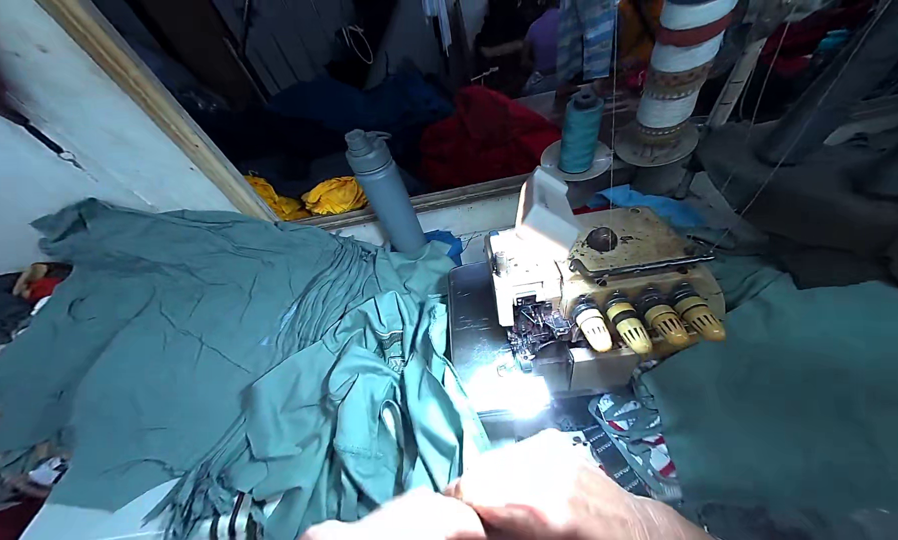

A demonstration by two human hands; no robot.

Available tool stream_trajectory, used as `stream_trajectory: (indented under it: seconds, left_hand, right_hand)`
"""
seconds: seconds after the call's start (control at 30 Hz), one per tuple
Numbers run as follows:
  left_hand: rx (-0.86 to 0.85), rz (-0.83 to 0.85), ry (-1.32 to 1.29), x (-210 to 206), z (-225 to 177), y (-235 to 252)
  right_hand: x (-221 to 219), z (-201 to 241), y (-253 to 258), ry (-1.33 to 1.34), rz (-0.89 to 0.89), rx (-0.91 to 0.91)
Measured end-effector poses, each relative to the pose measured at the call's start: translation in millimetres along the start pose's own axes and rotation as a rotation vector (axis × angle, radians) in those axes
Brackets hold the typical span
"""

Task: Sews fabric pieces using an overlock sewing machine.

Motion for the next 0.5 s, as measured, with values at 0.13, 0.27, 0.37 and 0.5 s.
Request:
stream_trajectory:
  seconds: [0.13,0.27,0.37,0.5]
  left_hand:
    - [0.244,-0.266,0.382,35.8,56.0,-33.4]
    - [0.542,-0.320,0.495,80.3,131.7,-88.2]
    - [0.667,-0.438,0.465,121.1,139.7,-135.9]
    - [0.841,-1.057,-0.034,173.5,175.1,-236.8]
  right_hand:
    - [23.1,17.1,1.6,-0.116,-0.236,-0.007]
    - [50.0,44.9,-0.6,-0.101,-0.371,0.002]
    - [70.3,50.1,-13.6,-0.094,-0.354,-0.057]
    - [56.2,55.7,-19.9,0.013,-0.222,0.000]
Point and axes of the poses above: each hand's wrist, its own y-axis towards the middle knuckle, its own x-axis out of the back of the hand, z = x × y, the point moved 9 cm from there along y, towards the middle knuckle, and after that the axes turned 11 degrees about z, right-handed, at the moved point
